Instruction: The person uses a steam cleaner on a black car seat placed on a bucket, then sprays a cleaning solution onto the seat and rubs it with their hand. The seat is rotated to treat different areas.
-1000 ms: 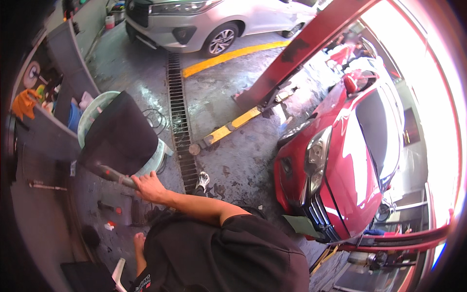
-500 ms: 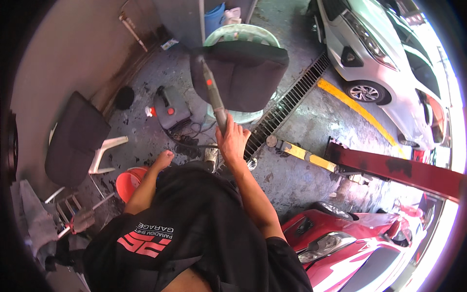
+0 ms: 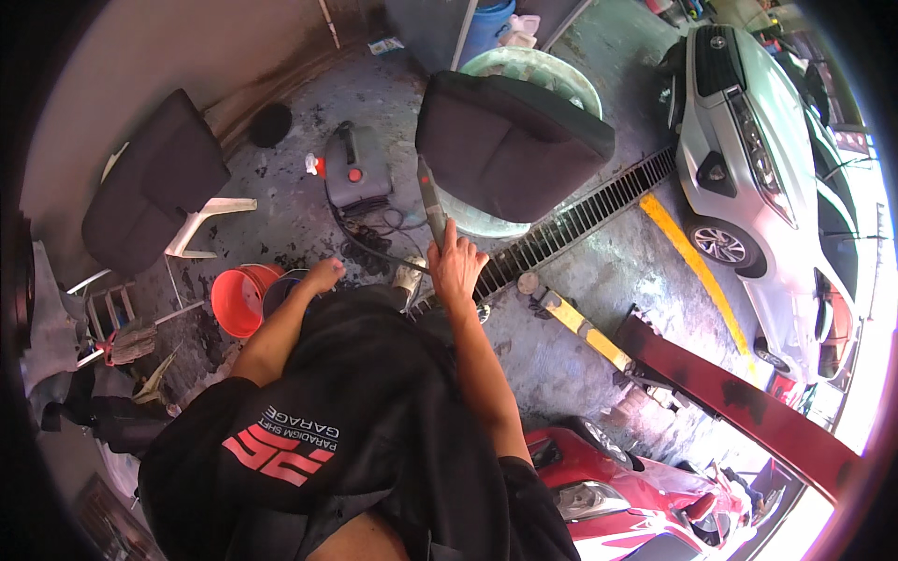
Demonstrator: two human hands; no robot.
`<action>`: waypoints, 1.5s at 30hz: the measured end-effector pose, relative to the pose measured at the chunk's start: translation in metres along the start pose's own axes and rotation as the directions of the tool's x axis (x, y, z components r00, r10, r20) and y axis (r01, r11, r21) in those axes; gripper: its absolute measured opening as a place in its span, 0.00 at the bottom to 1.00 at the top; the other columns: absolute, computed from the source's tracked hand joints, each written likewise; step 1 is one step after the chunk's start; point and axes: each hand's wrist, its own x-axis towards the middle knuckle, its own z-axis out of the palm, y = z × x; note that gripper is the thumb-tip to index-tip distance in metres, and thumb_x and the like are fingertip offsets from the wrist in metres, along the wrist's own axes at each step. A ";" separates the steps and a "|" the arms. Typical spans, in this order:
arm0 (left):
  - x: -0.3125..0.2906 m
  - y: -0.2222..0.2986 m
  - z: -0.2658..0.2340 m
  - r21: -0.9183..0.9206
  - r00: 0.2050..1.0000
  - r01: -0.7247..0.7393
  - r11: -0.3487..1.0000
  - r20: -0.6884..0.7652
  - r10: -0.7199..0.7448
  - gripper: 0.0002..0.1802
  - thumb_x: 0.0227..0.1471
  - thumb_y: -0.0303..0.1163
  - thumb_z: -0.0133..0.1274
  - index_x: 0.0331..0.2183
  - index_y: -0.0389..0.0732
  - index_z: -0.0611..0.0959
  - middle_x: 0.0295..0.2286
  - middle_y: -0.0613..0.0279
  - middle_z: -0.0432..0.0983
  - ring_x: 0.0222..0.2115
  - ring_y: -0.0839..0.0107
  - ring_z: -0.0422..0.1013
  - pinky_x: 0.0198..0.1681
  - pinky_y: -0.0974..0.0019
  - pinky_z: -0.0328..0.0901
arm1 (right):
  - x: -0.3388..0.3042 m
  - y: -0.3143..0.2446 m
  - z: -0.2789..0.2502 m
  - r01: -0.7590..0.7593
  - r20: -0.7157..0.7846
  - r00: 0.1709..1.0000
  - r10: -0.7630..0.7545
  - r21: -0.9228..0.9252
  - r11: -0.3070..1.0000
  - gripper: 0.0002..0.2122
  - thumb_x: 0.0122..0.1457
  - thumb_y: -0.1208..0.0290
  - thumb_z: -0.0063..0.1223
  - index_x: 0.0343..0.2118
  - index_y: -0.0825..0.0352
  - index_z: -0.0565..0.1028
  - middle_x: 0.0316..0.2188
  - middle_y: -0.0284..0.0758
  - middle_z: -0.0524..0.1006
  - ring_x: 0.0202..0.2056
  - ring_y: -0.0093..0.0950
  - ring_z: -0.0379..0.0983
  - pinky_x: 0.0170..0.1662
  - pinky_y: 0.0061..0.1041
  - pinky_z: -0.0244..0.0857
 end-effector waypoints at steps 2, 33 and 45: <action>-0.005 0.000 0.000 0.002 1.000 0.004 1.000 -0.009 -0.004 0.24 0.62 0.45 0.58 0.48 0.33 0.83 0.43 0.44 0.84 0.46 0.49 0.80 0.50 0.51 0.72 | 0.002 -0.010 -0.011 0.067 -0.079 0.995 -0.068 -0.008 0.998 0.37 0.62 0.58 0.61 0.72 0.59 0.60 0.42 0.42 0.77 0.46 0.42 0.73 0.52 0.49 0.58; -0.011 -0.003 -0.002 0.017 1.000 0.006 1.000 -0.017 -0.006 0.23 0.62 0.43 0.59 0.49 0.34 0.83 0.41 0.45 0.84 0.44 0.53 0.80 0.49 0.54 0.72 | -0.030 0.061 0.044 -0.011 0.206 0.975 0.078 -0.305 0.952 0.32 0.61 0.65 0.59 0.69 0.42 0.66 0.47 0.43 0.76 0.52 0.43 0.71 0.54 0.49 0.58; 0.006 0.007 -0.004 0.043 0.997 -0.073 0.996 0.010 0.072 0.22 0.62 0.44 0.59 0.46 0.33 0.83 0.40 0.46 0.84 0.42 0.52 0.80 0.48 0.53 0.72 | -0.053 0.046 -0.023 -0.066 -0.103 0.993 0.056 -0.092 0.994 0.39 0.58 0.58 0.69 0.71 0.59 0.63 0.45 0.39 0.75 0.49 0.41 0.71 0.52 0.47 0.59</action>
